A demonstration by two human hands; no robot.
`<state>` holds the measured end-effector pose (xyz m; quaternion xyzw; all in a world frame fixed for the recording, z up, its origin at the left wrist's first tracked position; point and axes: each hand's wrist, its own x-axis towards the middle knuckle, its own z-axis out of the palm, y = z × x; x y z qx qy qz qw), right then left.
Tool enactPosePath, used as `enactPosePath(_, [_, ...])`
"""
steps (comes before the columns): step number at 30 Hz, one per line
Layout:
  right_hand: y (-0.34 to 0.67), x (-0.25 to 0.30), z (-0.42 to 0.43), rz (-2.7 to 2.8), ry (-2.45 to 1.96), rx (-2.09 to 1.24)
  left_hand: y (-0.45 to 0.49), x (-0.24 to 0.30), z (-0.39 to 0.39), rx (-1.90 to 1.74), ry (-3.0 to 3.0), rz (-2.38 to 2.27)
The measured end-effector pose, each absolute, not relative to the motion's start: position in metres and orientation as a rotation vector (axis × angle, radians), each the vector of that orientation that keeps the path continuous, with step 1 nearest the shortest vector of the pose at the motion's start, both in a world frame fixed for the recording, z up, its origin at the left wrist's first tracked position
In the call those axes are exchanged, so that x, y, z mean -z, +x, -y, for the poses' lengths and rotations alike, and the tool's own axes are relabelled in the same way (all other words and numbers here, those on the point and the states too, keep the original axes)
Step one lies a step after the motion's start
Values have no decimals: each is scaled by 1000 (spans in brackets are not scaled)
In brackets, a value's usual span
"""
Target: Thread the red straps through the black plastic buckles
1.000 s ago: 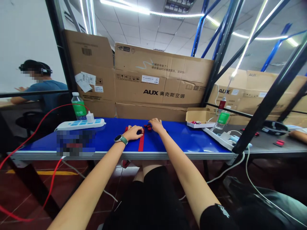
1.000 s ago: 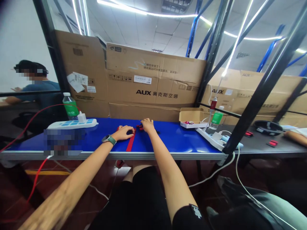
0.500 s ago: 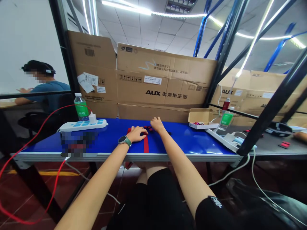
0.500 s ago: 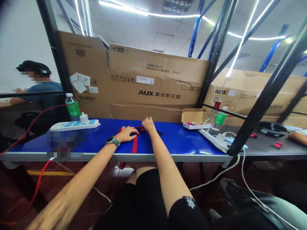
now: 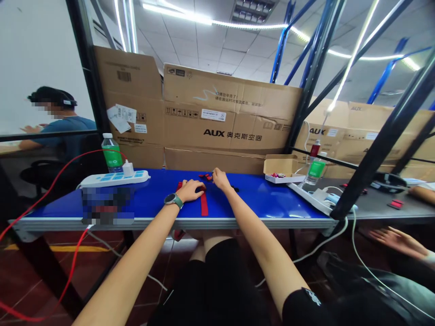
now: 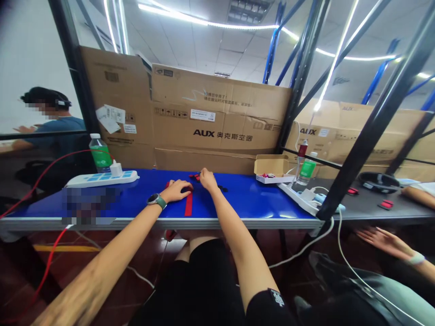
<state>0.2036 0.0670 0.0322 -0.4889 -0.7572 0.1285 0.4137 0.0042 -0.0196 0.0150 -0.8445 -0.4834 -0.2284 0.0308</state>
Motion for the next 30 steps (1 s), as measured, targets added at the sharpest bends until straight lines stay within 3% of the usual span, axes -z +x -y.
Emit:
enactPosePath(7, [246,-43,-79,1444,-1133,-640,10,-12,14,654,-2673,1452])
enactPosePath(17, [257,-26,-73,1553,-813,-737,12,-3,7,754,-2721,1371])
enactPosePath(26, [231,-18,-53,1923,-605,-810,13,-15,3,1579,-2574,1311])
enactPosePath(30, [215,-19,-38,2101,-638,-602,12,-18,5,1626,-2502,1321])
